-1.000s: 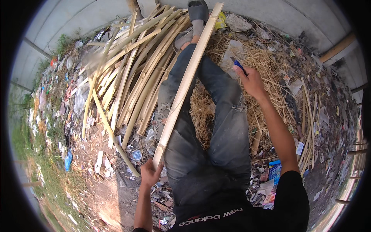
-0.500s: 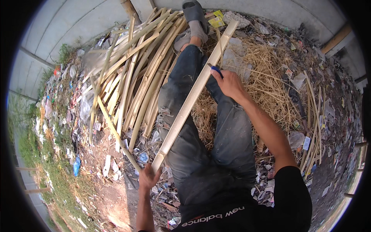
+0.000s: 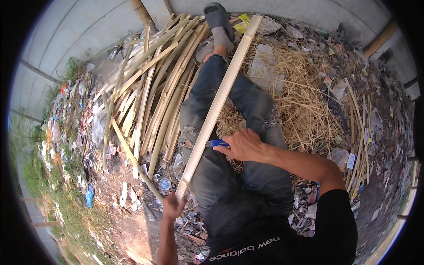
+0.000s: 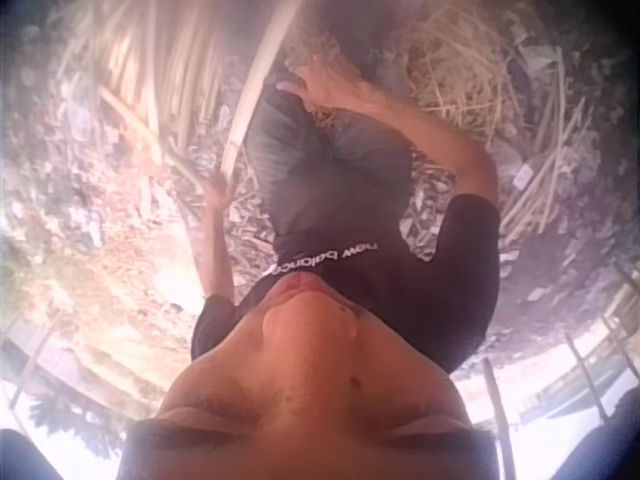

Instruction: The person sits on the ground and uses a knife to split long bamboo poles into thin strips. They hold the bamboo with one hand and use the knife to carefully separate the material, occasionally switching to a machete to split thicker sections.

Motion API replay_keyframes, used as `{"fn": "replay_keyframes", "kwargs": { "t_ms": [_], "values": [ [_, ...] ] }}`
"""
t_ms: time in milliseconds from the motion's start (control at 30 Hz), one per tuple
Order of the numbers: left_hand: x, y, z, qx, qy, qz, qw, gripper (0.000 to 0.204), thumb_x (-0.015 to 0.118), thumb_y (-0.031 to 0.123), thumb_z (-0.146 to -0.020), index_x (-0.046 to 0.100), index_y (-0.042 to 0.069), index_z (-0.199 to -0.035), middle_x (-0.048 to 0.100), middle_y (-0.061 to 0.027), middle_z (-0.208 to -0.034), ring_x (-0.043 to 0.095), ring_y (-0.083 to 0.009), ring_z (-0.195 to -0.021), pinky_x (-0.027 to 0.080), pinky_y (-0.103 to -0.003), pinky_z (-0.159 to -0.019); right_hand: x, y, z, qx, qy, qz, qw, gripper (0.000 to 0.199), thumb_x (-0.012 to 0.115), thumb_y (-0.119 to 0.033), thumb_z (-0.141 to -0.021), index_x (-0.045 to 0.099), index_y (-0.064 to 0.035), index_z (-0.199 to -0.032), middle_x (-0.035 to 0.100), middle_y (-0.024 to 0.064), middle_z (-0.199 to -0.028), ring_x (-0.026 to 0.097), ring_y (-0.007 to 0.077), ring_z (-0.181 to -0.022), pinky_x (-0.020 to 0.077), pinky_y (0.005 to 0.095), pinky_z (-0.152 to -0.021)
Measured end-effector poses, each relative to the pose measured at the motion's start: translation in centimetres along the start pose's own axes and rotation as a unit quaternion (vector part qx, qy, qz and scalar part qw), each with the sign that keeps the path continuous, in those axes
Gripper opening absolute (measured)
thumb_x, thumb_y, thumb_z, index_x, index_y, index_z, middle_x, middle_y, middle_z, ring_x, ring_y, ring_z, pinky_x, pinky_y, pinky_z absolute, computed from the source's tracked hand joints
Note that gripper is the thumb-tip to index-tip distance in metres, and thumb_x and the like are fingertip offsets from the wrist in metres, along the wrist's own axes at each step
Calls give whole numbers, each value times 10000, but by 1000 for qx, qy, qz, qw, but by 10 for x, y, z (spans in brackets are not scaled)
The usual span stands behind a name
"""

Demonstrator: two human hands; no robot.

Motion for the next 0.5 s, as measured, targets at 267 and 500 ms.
{"fn": "replay_keyframes", "kwargs": {
  "t_ms": [267, 500],
  "values": [
    [-17, 7, -9, -7, -10, -39, 999, 532, 754, 485, -904, 530, 20, -772, 519, -116, -549, 508, -263, -495, 438, -407, -495, -36, 48, -49, 103, 113, 33, 988, 566, 570, -567, -995, 718, -39, -854, 692, 245, -723, 697, 463, -726, 555, 559, -691],
    [-41, -19, 22, 0, -24, -67, 997, 509, 777, 482, -863, 559, 41, -732, 533, -108, -513, 542, -298, -443, 462, -411, -496, -113, 185, -71, 319, 212, 2, 924, 707, 456, -609, -1032, 714, 36, -899, 699, 268, -818, 667, 505, -816, 509, 554, -764]
  ]
}}
Point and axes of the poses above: each hand's wrist, its own z-axis away from the middle knuckle, its own x-axis out of the palm, y = z × x, the point moved 1 cm from there along -z, towards the middle knuckle
